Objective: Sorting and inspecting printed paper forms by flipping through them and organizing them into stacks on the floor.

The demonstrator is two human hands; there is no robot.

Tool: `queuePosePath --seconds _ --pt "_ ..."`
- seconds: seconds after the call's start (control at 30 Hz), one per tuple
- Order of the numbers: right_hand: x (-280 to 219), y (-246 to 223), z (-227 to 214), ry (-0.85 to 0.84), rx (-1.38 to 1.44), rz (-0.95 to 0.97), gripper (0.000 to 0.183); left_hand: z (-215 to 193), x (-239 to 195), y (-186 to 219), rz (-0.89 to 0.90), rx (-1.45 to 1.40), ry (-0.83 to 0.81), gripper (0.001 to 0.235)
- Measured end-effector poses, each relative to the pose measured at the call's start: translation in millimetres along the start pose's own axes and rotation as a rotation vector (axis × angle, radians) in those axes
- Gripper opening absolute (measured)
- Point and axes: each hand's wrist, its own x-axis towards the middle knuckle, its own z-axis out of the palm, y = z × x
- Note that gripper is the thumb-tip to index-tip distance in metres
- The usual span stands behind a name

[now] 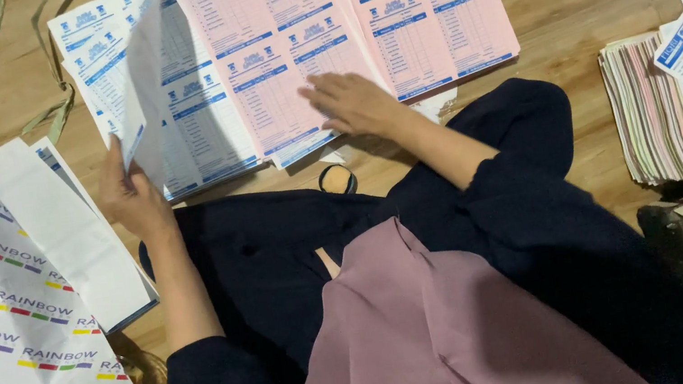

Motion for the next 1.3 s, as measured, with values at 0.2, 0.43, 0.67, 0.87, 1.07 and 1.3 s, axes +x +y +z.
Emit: queuePosePath --seconds 0.2,0.43,0.67,0.87,1.07,1.3 --pt "-57 72 -21 -0.176 -0.242 0.367 0.102 36 31 54 0.268 -0.029 0.116 0.051" --pt "-97 136 76 -0.289 -0.509 0.614 0.054 177 -30 78 0.543 0.274 -0.042 0.04" --pt "-96 112 56 -0.213 -0.488 0.506 0.011 193 -81 59 0.44 0.41 -0.679 0.055" --pt "-94 116 0 -0.332 -0.243 0.807 0.04 100 -23 56 0.311 0.365 -0.794 0.063" --pt "-106 111 -32 -0.272 0.201 1.051 0.013 39 1 -1 -0.029 0.756 -1.022 0.097" --pt "-127 133 -26 0.464 0.244 1.127 0.026 30 -24 -59 0.046 0.65 -0.838 0.032"
